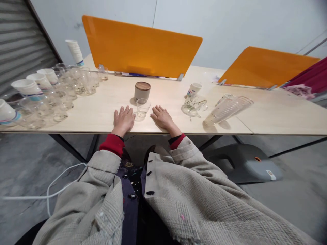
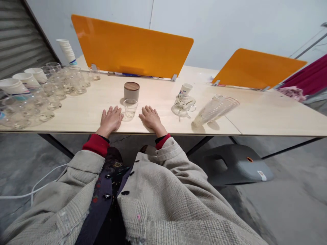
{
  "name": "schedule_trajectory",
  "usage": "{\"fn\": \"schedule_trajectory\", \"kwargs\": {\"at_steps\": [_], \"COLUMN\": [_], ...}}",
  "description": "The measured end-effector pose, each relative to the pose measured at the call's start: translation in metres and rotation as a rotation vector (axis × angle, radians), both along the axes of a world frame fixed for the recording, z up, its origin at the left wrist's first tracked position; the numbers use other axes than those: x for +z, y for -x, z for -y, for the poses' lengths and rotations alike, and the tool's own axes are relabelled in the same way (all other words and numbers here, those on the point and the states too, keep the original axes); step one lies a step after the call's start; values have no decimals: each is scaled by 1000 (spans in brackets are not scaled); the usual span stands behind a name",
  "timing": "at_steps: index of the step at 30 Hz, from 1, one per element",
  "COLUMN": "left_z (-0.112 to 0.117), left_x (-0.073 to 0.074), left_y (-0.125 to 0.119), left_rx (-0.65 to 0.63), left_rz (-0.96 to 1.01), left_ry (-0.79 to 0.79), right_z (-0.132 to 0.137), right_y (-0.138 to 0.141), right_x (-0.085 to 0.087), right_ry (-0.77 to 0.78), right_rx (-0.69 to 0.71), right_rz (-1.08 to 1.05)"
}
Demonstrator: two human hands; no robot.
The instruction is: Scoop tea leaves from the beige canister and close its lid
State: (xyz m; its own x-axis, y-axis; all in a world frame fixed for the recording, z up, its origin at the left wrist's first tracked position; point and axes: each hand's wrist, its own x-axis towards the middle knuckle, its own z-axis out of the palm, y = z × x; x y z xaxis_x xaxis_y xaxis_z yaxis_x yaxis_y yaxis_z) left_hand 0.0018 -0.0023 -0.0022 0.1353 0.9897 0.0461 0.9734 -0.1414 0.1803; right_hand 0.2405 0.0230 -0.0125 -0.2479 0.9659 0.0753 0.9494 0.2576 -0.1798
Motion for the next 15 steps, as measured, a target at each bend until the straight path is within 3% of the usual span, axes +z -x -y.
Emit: {"fn": "schedule_trajectory", "kwargs": {"at_steps": [7, 11, 15], "left_z": [-1, -2, -2], "left_x": [-2, -3, -3], "left_y": [0, 0, 0], "left_rx": [3, 1, -8], "left_rz": [-3, 7, 25], "left_ry": [-12, -12, -21], "right_z": [-7, -16, -23], "right_y": [-7, -7, 13], "right_x": [-11, -20, -21], "right_ry": [-41, -7, -7], "right_rx": [36, 37, 91], "right_rz": [-115, -469, -808]}}
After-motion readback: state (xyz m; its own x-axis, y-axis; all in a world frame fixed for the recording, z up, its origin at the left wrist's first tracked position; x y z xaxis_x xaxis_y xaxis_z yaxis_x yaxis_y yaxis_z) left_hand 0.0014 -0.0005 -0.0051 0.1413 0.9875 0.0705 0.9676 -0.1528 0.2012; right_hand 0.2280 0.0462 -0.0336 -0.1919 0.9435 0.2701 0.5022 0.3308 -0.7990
